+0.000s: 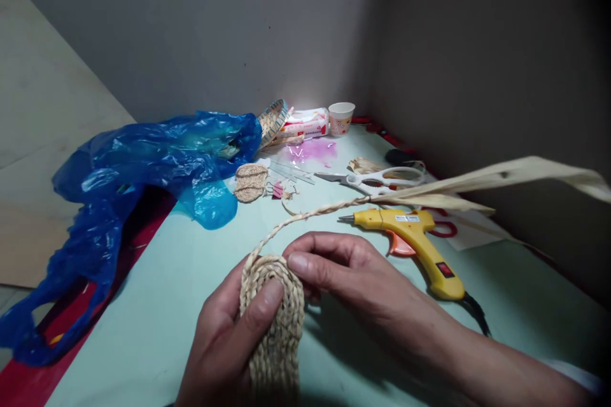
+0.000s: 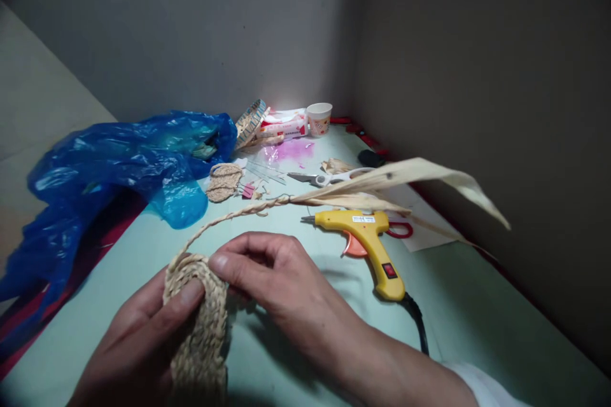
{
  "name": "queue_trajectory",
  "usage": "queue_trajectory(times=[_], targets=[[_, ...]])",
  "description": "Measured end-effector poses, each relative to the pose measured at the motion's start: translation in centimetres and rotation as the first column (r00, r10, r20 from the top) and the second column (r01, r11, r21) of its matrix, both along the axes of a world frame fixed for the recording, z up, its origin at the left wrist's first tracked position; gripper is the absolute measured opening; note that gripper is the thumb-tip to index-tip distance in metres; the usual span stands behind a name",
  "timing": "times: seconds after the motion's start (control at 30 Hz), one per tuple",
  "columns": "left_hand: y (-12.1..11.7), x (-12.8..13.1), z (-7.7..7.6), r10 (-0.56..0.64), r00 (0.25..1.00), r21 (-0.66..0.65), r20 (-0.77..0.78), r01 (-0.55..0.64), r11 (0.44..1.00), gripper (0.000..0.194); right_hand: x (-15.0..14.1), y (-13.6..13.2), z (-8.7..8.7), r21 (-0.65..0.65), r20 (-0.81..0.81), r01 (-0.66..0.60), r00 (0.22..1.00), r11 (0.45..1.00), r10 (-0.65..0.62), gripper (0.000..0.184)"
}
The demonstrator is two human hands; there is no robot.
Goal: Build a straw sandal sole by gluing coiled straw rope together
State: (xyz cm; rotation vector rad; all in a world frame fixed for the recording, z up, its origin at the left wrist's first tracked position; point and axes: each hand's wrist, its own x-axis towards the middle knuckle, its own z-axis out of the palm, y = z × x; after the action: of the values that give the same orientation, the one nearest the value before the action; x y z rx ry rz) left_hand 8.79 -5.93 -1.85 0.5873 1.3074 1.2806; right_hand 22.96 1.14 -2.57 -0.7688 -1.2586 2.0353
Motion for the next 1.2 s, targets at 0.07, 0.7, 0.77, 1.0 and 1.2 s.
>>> queue_trajectory(times=[0.07, 0.7, 0.77, 1.0, 1.2], targets=[[0.0, 0.2, 0.2, 0.035, 0.999, -0.02, -0.011, -0.035, 0.999, 0.055, 0.0, -0.1, -0.1, -0.02, -0.011, -0.015, 1.0, 1.0, 0.015, 0.026], [1.1, -0.1, -1.7, 0.004, 0.998, 0.096, 0.066, -0.01, 0.995, 0.018, -1.2, -0.2, -2.0, -0.141, -0.112, 0.025, 0.993, 0.99, -0.041, 0.031], [1.4, -0.1, -1.7, -0.019, 0.99, 0.11, 0.141, 0.003, 0.994, 0.016, -1.1, -0.1, -2.1, -0.134, -0.16, 0.011, 0.987, 0.991, -0.032, 0.029], [2.1, -0.6, -1.9, 0.018, 0.981, 0.152, 0.195, -0.048, 0.987, 0.016, -1.1, 0.0, -1.9, 0.029, 0.055, 0.013, 0.998, 1.0, -0.015, 0.031], [2.3, -0.8, -2.5, -0.023, 0.995, 0.154, 0.094, 0.009, 0.988, 0.024, -1.5, 0.2, -2.1, 0.141, 0.168, 0.001, 0.986, 0.99, -0.025, 0.032]])
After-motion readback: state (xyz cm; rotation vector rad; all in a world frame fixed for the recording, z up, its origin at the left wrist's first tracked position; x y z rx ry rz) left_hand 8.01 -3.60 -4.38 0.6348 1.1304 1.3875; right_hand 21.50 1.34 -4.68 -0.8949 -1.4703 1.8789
